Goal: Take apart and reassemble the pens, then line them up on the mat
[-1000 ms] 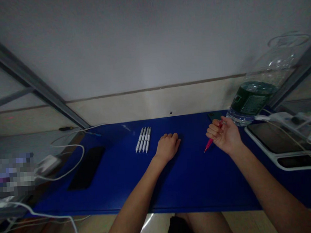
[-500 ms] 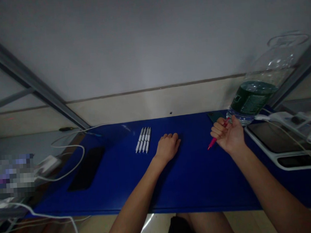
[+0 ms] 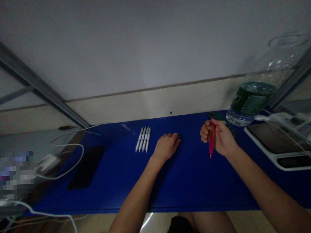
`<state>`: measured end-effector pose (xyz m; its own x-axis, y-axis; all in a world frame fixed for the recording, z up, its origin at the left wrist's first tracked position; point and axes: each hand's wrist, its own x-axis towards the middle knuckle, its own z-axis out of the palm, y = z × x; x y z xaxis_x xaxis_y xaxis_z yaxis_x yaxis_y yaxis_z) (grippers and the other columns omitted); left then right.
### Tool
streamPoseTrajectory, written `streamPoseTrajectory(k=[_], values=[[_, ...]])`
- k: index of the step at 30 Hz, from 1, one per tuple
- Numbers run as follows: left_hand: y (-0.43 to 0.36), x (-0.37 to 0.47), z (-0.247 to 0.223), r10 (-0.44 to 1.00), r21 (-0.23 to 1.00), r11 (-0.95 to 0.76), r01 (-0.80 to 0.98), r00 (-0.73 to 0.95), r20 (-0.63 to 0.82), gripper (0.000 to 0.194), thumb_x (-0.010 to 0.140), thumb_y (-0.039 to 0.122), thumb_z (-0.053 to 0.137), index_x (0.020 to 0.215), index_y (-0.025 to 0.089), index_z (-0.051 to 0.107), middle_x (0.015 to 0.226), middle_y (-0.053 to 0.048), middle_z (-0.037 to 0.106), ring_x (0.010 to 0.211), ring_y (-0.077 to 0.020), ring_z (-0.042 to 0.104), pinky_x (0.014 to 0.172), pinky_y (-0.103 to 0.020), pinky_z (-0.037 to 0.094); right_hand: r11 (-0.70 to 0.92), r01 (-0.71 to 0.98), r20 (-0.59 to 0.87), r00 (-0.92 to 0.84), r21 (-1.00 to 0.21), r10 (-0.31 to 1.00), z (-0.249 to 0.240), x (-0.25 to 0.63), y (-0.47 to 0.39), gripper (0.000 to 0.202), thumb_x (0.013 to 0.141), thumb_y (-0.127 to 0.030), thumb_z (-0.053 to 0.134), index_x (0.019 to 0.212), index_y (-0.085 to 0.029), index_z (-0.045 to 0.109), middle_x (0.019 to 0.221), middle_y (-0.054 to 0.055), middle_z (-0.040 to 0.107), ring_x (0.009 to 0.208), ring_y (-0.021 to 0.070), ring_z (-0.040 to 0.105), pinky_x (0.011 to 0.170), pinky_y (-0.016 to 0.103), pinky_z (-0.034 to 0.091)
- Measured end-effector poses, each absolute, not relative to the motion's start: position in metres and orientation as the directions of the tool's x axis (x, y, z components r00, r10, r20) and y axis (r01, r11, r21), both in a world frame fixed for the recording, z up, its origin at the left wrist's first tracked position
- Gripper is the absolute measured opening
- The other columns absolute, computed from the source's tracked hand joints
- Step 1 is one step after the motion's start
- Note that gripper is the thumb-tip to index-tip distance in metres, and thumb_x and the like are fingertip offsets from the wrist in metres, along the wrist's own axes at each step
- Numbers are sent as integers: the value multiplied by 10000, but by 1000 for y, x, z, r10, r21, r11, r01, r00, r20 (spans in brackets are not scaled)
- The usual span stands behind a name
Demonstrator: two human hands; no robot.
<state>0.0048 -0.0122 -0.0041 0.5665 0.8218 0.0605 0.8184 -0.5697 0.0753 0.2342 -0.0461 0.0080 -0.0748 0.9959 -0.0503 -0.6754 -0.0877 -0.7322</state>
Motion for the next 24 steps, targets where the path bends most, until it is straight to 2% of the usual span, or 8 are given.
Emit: streamPoseTrajectory(k=[5,11,14,17,19,21,23,24], values=[[-10,2,1,839,106,-543,833,542,36,348,1057,431,320,1062,212,590,983,-86,707,905,-242,677,719,-307,480,15,-638,20,-1,-770,1000,7,221,-46,329,874,-415,637,630,-203,572,635,-9,504,535,114,447,507,271,423],[-12,7,1,813,145,-581,801,579,61,463,1065,474,251,962,203,613,891,-78,700,840,-237,688,695,-302,468,-115,-587,-110,-43,-802,993,3,221,-45,377,855,-499,707,661,-194,604,497,-67,383,426,72,320,429,230,357],[-16,10,4,775,228,-625,747,629,64,500,1066,490,226,985,202,627,909,-76,703,846,-225,684,726,-301,474,-61,-599,-96,27,-798,995,4,220,-47,305,817,-482,766,780,-191,683,534,-51,508,477,88,460,530,250,482],[-23,13,9,765,354,-625,696,635,103,497,1074,449,214,1055,190,638,1002,-86,706,897,-210,674,791,-300,478,-7,-548,-45,57,-837,997,3,218,-47,266,764,-415,831,845,-194,707,741,12,697,665,131,639,711,297,558],[-26,15,11,787,460,-590,663,600,144,504,1075,427,210,1086,179,648,1035,-94,700,924,-202,664,826,-297,475,23,-447,-5,61,-894,998,0,216,-47,267,738,-385,853,851,-202,695,842,39,744,751,158,689,775,324,558],[-28,18,11,819,570,-541,618,540,193,498,1070,437,237,1090,173,659,1009,-90,700,905,-193,654,820,-289,472,85,-270,64,85,-959,994,-5,215,-47,276,723,-377,860,822,-209,664,834,51,751,765,185,703,770,343,545],[-27,20,6,850,671,-487,559,481,216,461,1053,473,314,1100,176,663,940,-66,702,817,-175,640,752,-271,464,191,13,191,108,-982,976,-10,213,-49,255,747,-375,835,781,-219,636,780,48,735,740,204,692,728,350,522],[-27,22,3,864,720,-454,525,457,213,443,1038,493,361,1105,179,666,900,-50,700,762,-163,627,707,-260,454,253,180,273,94,-951,958,-12,213,-50,224,783,-371,801,774,-225,631,773,45,725,733,210,680,714,354,508]])
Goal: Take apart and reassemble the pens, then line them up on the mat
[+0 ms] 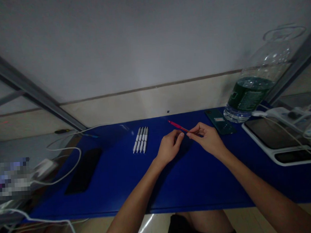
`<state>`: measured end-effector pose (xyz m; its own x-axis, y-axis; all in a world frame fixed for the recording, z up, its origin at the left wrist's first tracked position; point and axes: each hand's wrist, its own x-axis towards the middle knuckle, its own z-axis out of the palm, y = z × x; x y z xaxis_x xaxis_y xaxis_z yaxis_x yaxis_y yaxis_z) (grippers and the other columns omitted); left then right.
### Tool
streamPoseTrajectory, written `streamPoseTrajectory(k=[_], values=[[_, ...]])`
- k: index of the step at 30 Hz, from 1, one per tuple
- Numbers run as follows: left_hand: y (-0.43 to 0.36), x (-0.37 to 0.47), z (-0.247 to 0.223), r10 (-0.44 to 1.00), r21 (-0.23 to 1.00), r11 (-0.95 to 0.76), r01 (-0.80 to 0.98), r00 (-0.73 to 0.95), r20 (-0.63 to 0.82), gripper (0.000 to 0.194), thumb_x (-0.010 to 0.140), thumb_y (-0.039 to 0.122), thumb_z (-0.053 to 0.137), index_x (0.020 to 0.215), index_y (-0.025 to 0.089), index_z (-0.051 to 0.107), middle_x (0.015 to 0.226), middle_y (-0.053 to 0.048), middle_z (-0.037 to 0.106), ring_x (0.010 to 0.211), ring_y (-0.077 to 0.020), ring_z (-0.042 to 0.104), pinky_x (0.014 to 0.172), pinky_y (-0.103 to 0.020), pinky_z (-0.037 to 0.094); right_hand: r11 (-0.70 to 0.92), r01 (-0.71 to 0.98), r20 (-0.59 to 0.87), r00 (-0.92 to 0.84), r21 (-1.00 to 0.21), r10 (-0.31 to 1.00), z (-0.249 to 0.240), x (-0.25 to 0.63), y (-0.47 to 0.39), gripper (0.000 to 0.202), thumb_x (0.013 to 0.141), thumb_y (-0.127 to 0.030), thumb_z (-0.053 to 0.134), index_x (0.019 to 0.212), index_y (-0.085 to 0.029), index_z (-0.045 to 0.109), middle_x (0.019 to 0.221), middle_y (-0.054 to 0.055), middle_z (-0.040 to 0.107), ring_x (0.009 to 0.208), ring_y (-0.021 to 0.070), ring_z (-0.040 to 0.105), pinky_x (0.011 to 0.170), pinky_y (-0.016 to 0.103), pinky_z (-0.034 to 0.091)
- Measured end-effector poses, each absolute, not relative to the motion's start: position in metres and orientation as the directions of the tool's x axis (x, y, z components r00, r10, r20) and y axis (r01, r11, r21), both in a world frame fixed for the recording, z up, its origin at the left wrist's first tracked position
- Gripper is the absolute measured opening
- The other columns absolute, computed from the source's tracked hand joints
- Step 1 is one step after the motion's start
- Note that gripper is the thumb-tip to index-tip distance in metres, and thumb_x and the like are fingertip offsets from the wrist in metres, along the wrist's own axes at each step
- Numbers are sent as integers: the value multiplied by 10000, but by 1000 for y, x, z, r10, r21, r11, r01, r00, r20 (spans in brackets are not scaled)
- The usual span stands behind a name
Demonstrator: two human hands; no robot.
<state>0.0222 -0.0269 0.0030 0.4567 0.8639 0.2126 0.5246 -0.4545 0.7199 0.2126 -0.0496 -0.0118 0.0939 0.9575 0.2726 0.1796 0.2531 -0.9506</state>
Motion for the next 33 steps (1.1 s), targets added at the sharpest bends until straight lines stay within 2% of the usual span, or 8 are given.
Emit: streamPoseTrajectory(k=[3,9,14,17,22,26,29,33], values=[[-25,28,-10,902,856,-332,396,400,165,433,995,529,456,1039,165,686,787,-20,675,643,-131,588,604,-232,411,414,525,461,-47,-743,886,-15,211,-53,136,891,-322,670,790,-248,616,802,44,697,759,223,648,730,369,480],[-25,38,-22,926,985,-113,130,373,57,428,920,532,571,798,129,647,648,7,583,546,-87,478,531,-211,363,561,699,497,-329,-444,803,-12,207,-58,182,943,-205,539,767,-251,544,814,63,638,826,245,591,751,377,456],[-17,31,-13,930,994,-81,75,363,49,351,927,479,565,851,140,621,729,-7,599,592,-94,515,534,-208,405,558,703,523,-305,-440,796,-5,206,-59,125,980,-341,542,960,-263,637,946,88,688,899,266,617,828,409,466],[-5,13,-3,930,971,-153,182,359,79,355,964,475,499,927,147,632,840,-56,669,717,-135,609,576,-216,445,513,695,550,-200,-503,811,-4,211,-57,179,995,-382,516,1000,-273,657,972,91,687,940,269,630,857,411,468],[14,-27,15,928,801,-290,523,358,102,357,996,408,445,1109,159,676,1048,-100,732,881,-181,668,724,-261,503,440,691,528,-100,-573,844,-9,222,-50,257,1001,-402,498,869,-259,666,857,77,650,845,249,623,755,379,459],[20,-46,22,952,459,-306,834,281,122,300,989,325,467,1015,182,729,945,-95,748,867,-208,672,834,-313,489,435,693,520,-102,-575,848,-12,224,-48,283,999,-414,495,834,-257,663,834,71,654,798,238,623,748,372,453],[19,-47,19,962,223,-272,936,260,83,262,975,260,488,1003,188,739,969,-111,749,947,-231,677,898,-333,479,416,706,505,-96,-573,858,-14,223,-48,261,1005,-419,484,914,-258,670,860,71,686,791,238,642,732,368,460],[12,-33,13,973,88,-230,969,227,37,260,974,232,495,1035,169,740,1021,-137,739,968,-245,692,883,-331,508,386,730,488,-82,-565,869,-18,221,-48,259,1011,-426,479,953,-252,661,892,72,714,773,234,657,720,366,463]])
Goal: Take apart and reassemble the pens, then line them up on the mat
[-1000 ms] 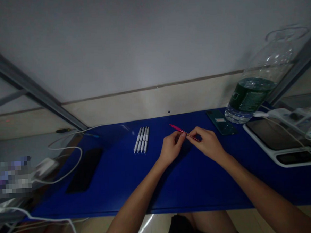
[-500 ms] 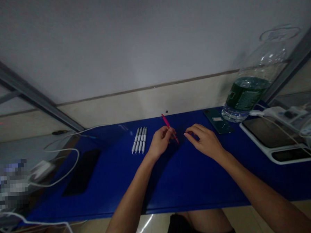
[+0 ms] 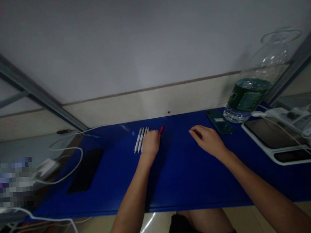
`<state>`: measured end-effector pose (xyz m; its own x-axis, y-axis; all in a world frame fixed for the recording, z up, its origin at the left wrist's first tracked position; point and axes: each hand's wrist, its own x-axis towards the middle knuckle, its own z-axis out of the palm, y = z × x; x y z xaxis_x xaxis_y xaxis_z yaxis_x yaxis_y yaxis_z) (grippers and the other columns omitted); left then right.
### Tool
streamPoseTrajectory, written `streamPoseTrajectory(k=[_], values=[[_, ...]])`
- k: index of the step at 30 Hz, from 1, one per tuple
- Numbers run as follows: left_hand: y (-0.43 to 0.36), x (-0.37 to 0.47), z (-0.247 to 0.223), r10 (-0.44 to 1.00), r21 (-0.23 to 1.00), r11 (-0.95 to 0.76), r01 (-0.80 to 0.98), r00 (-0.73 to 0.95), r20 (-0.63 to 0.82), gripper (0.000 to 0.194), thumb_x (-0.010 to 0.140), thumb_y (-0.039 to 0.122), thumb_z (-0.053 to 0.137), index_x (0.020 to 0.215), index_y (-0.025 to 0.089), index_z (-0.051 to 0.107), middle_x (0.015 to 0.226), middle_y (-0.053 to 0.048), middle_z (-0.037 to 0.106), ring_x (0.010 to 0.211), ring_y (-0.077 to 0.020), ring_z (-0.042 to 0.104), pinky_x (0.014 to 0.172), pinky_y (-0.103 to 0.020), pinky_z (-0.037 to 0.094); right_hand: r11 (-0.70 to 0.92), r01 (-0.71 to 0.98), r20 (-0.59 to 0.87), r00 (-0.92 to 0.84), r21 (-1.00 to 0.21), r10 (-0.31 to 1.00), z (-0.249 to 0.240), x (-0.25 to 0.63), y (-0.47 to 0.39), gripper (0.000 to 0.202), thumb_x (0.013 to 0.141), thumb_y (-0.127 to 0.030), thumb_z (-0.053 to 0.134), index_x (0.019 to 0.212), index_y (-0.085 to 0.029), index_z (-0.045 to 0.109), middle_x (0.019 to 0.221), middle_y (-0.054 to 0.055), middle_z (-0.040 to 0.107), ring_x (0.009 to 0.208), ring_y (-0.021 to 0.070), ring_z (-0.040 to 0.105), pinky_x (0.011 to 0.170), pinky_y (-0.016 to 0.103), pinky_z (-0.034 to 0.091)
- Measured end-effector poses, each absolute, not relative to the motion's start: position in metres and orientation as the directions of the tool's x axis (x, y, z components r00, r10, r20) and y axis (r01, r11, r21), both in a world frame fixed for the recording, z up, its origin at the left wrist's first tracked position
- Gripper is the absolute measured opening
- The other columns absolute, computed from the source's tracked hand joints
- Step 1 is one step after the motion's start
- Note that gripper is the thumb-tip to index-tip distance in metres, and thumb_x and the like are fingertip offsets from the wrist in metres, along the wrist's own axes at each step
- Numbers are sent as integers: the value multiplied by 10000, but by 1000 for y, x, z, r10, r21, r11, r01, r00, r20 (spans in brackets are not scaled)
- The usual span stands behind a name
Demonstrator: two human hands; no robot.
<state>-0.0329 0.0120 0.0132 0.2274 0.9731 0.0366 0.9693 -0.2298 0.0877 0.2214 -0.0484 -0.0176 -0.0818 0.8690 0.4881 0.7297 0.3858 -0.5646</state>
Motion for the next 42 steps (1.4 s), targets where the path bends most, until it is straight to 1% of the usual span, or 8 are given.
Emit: streamPoseTrajectory(k=[4,9,12,18,24,30,36,42], values=[[3,-19,11,979,25,-203,979,202,37,236,962,223,525,1031,143,736,1044,-163,723,947,-286,707,816,-354,545,401,756,491,-121,-517,863,-18,221,-48,326,1023,-437,446,842,-249,641,796,56,674,726,217,637,692,351,446],[-5,-13,12,990,-26,-131,991,132,48,276,978,203,468,1052,141,726,1043,-178,713,948,-309,706,768,-369,559,407,788,507,-141,-463,850,-17,222,-47,409,1033,-452,409,729,-241,583,710,43,599,642,189,569,640,338,403],[-6,-13,13,992,-29,-107,994,109,67,274,979,205,463,1055,142,719,1054,-173,715,934,-311,712,768,-377,559,411,784,506,-145,-466,850,-18,223,-47,415,1033,-453,407,714,-243,570,705,40,586,642,186,559,632,335,383],[-5,-18,15,996,-37,-41,999,43,78,223,961,234,531,1041,148,721,1027,-175,729,934,-328,721,768,-396,563,397,774,474,-143,-493,869,-20,223,-46,392,1021,-432,445,697,-241,557,697,28,562,644,186,554,633,338,364],[-2,-25,17,998,-22,36,999,-34,57,223,931,305,611,1030,152,739,992,-184,734,957,-349,716,759,-409,566,387,754,468,-120,-531,876,-19,221,-47,348,1024,-415,450,755,-237,584,799,44,605,726,192,596,676,340,400],[-3,-28,23,997,-51,52,997,-49,59,222,905,270,647,1065,134,718,1027,-179,733,987,-353,717,777,-406,580,394,748,489,-107,-534,866,-16,222,-46,334,1019,-386,463,753,-232,593,828,53,623,760,195,613,715,337,437],[-3,-29,23,992,-88,104,991,-98,74,203,933,224,593,1058,124,719,1041,-169,734,991,-327,723,804,-411,594,401,769,505,-118,-498,855,-17,222,-45,311,1016,-353,464,788,-213,623,892,67,636,825,195,635,759,324,467],[4,-34,21,992,-77,120,990,-116,59,212,933,252,598,1054,141,732,1024,-159,742,1008,-319,720,820,-415,594,409,774,536,-108,-483,837,-19,223,-44,301,1018,-360,466,834,-209,651,965,79,642,897,205,645,811,330,490]])
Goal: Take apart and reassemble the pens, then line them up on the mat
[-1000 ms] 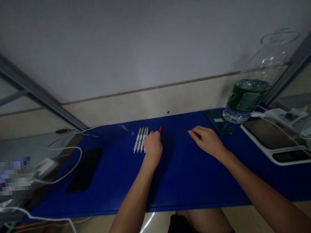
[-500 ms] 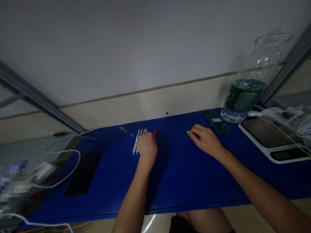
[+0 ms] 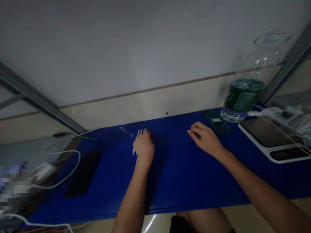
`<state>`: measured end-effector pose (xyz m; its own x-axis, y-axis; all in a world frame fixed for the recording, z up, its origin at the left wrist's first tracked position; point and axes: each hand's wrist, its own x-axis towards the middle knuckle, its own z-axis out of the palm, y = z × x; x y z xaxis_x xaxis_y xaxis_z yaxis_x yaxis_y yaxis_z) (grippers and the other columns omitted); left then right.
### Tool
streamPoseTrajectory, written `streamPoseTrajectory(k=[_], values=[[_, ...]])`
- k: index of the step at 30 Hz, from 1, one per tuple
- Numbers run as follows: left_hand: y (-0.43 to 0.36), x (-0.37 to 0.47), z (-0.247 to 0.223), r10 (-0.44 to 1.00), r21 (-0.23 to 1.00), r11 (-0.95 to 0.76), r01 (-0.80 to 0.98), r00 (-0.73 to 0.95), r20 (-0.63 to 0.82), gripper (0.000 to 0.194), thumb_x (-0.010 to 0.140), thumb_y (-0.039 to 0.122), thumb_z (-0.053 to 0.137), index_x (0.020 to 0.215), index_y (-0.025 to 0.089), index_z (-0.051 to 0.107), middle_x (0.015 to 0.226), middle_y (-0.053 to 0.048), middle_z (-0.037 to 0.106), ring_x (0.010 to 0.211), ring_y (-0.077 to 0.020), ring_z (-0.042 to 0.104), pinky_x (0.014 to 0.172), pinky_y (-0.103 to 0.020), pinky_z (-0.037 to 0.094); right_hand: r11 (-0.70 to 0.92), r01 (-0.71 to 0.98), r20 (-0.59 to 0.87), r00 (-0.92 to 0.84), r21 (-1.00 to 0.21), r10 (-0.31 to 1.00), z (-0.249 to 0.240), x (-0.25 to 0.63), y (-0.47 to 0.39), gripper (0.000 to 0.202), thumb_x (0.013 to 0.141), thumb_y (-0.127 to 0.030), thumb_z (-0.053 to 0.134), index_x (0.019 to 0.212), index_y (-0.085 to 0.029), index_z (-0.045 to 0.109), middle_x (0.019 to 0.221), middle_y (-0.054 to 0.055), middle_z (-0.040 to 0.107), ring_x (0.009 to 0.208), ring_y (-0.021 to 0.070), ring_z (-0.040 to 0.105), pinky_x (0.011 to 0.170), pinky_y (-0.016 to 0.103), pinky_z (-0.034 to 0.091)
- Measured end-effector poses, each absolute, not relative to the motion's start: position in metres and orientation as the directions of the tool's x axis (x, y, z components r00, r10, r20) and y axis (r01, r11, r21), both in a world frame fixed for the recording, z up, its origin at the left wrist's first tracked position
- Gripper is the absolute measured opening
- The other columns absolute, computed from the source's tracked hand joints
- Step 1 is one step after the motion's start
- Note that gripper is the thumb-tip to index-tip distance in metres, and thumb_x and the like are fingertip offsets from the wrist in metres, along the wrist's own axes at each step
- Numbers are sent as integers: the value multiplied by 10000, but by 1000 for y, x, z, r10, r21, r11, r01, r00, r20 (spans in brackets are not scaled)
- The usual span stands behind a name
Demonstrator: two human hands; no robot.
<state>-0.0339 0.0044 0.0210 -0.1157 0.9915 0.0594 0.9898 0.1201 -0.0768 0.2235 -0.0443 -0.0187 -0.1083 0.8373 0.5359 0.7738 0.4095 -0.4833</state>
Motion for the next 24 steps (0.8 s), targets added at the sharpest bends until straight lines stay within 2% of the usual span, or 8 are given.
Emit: streamPoseTrajectory(k=[18,24], values=[[4,-38,28,984,-44,175,984,-174,26,265,932,308,613,1110,142,718,1084,-192,723,1035,-303,711,821,-359,560,412,764,518,-121,-496,847,-20,225,-44,307,1018,-355,462,821,-213,650,943,74,645,860,200,649,795,338,502],[1,-36,32,977,-39,197,980,-193,90,297,942,367,588,1054,136,736,1007,-174,739,947,-334,724,766,-392,565,412,766,511,-128,-494,850,-20,224,-43,298,1021,-354,463,831,-214,645,954,72,640,859,197,649,812,339,508]])
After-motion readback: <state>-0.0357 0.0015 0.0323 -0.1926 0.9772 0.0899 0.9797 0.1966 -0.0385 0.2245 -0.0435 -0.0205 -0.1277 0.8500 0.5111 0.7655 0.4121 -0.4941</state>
